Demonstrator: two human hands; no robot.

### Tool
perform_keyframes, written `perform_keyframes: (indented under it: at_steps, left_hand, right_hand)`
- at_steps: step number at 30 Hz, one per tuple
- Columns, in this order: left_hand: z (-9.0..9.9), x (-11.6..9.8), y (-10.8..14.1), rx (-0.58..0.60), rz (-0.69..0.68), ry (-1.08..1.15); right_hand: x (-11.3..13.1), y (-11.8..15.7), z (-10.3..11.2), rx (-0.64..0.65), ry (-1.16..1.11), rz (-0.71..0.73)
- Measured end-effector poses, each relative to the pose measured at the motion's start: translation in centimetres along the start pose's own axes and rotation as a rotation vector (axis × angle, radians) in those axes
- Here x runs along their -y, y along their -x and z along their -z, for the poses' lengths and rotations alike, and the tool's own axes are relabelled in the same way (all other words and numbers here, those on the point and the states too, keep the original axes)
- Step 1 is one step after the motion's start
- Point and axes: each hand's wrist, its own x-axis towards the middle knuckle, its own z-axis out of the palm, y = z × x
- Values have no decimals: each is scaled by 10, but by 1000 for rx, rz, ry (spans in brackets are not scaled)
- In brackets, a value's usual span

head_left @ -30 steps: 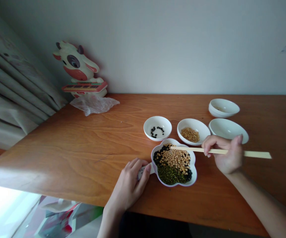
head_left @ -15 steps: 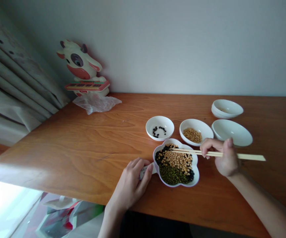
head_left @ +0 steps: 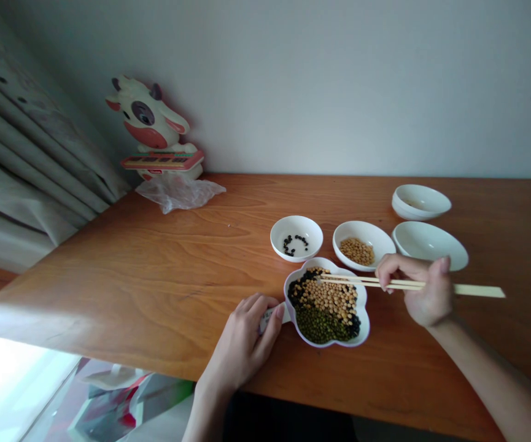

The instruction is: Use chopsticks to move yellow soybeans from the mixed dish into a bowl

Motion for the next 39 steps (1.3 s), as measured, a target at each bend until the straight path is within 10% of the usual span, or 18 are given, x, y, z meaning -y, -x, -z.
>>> perform_keyframes:
  at_steps: [39]
  left_hand:
    - [-1, 1, -1, -5, -3, -12]
  right_hand:
    - [-3, 4, 0, 35, -27, 41]
